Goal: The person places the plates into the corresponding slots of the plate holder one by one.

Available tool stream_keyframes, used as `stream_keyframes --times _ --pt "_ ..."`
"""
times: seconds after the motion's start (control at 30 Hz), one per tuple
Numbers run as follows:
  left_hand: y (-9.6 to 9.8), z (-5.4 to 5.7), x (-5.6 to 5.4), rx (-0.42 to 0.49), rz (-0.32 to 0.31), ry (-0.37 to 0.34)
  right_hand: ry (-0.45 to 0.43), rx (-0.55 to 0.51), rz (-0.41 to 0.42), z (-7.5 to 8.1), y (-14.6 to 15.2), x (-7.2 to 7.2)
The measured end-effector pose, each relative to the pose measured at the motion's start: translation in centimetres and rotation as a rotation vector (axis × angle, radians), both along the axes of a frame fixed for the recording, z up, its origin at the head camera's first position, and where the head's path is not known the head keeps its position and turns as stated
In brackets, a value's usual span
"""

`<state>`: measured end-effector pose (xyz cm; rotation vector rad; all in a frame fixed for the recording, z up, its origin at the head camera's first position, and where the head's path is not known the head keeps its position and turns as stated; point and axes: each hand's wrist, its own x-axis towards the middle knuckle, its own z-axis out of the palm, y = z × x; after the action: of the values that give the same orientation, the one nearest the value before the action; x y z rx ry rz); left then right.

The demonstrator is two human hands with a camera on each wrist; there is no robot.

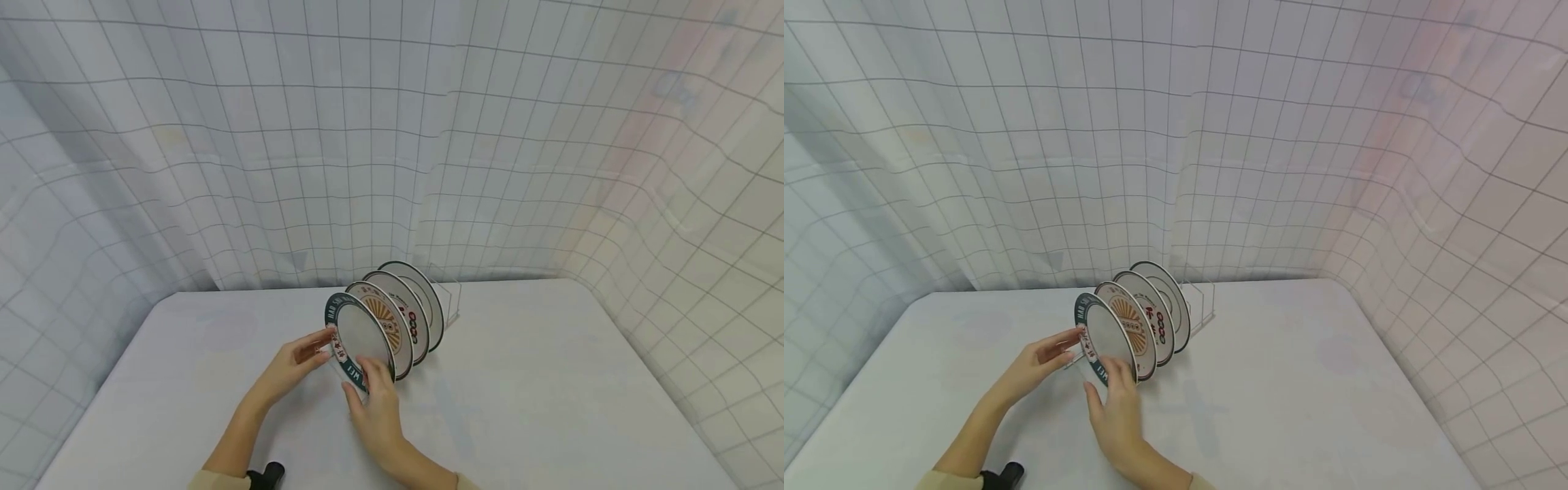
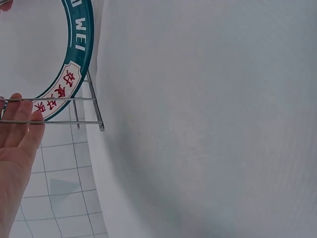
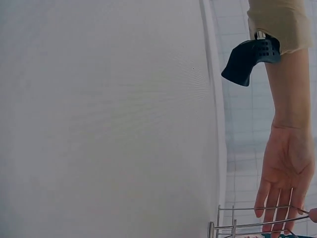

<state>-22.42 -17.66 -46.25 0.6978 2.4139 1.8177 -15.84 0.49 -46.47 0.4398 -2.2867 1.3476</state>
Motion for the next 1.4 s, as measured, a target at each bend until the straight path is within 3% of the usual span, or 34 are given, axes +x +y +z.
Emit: stream_keyframes --times 0.2,0.43,0.57,0.67,0.8,1.03,1.17,1.33,1.4 --pt "0.9 -0.2 1.1 0.064 0.055 0.023 0.001 0.03 0.01 -0.3 0.7 0.0" --pt "4.1 -0.4 3.7 0.051 0.294 0.094 0.064 0.056 0.093 -0.6 3.7 -0.1" --pt "6.5 -0.6 5.0 0.072 0.411 0.088 -0.023 -0.021 0.189 -0.4 5.9 -0.5" --pt "8.1 -0.7 5.8 0.093 0.461 0.055 -0.118 -0.09 0.248 -0.1 7.6 -0.8" --pt "9.7 -0.8 6.5 0.111 0.484 0.011 -0.171 -0.131 0.28 0.2 9.8 -1.5" --pt "11.4 -0.9 6.4 0.204 0.471 -0.065 -0.143 -0.143 0.372 -0.2 12.6 -3.5" --pt "11.6 -0.9 6.3 0.175 0.486 -0.054 -0.151 -0.137 0.409 -0.4 13.2 -4.0" --pt "11.3 -0.8 6.1 0.067 0.505 0.003 -0.163 -0.141 0.401 -0.3 13.3 -3.8" --pt "11.2 -0.8 6.0 0.069 0.489 0.0 -0.172 -0.133 0.399 0.0 13.3 -3.7"
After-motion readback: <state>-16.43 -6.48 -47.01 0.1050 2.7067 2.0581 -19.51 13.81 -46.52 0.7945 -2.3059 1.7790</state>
